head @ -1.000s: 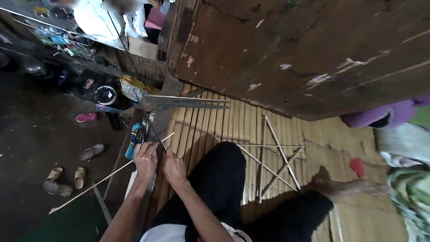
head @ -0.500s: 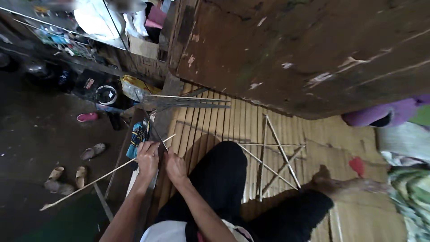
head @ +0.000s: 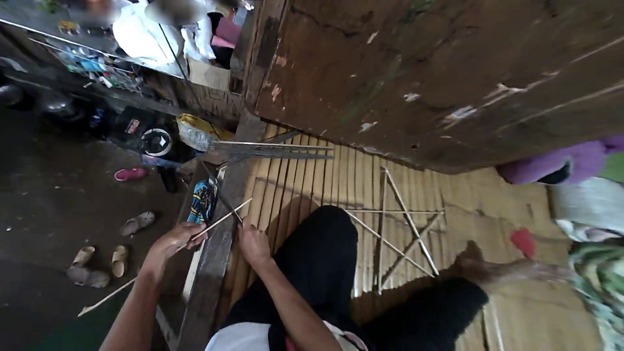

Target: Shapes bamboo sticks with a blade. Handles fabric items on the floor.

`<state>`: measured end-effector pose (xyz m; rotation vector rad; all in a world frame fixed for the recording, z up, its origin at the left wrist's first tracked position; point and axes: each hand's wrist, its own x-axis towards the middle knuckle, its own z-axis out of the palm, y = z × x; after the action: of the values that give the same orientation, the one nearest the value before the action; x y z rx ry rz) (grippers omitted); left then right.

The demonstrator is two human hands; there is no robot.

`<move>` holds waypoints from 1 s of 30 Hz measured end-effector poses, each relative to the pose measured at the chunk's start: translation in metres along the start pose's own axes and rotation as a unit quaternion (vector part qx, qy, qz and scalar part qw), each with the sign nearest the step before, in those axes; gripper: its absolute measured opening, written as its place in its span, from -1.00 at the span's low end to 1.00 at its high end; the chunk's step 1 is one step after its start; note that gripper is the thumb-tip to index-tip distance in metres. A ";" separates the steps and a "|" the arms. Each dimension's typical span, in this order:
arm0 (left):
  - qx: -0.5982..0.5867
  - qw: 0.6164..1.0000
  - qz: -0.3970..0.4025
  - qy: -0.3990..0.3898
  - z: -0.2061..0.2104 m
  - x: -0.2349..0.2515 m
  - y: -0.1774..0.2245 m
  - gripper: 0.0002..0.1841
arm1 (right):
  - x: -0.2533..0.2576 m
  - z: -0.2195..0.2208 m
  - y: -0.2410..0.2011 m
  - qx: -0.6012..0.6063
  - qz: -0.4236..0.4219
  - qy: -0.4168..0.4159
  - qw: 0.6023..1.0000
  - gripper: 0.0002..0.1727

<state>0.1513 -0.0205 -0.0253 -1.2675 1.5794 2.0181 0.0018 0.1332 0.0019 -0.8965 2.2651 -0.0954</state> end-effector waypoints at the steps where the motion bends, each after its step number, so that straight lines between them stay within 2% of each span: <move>1: -0.011 1.000 0.002 -0.010 0.001 0.000 -0.002 -0.63 | -0.001 0.001 0.002 0.001 -0.005 0.009 1.000 -0.50; 5: -0.027 1.000 -0.005 -0.001 0.002 0.000 -0.008 -0.68 | 0.000 0.006 0.003 -0.002 -0.023 0.022 0.999 -0.51; 8: -0.039 0.999 0.015 0.035 0.008 -0.003 -0.009 -0.75 | -0.001 0.006 0.005 0.012 -0.021 0.026 0.999 -0.50; 15: 0.047 0.992 0.075 0.088 0.011 -0.003 -0.008 -0.81 | -0.004 -0.001 0.005 0.028 -0.007 -0.003 1.000 -0.48; 21: 0.213 0.962 0.078 0.149 0.016 -0.012 -0.001 -0.70 | -0.004 -0.003 0.003 0.032 0.006 -0.015 0.999 -0.48; 26: 0.226 0.941 0.129 0.215 0.027 -0.015 -0.012 -0.70 | -0.005 -0.006 -0.002 0.012 0.020 -0.027 0.999 -0.47; 30: 0.222 0.931 0.166 0.238 0.031 -0.026 -0.006 -0.71 | -0.010 -0.010 -0.002 0.009 -0.001 0.016 1.000 -0.49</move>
<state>0.1561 0.0169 -0.0091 -1.4391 2.4496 1.4240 0.0021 0.1363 0.0156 -0.8929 2.2892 -0.1308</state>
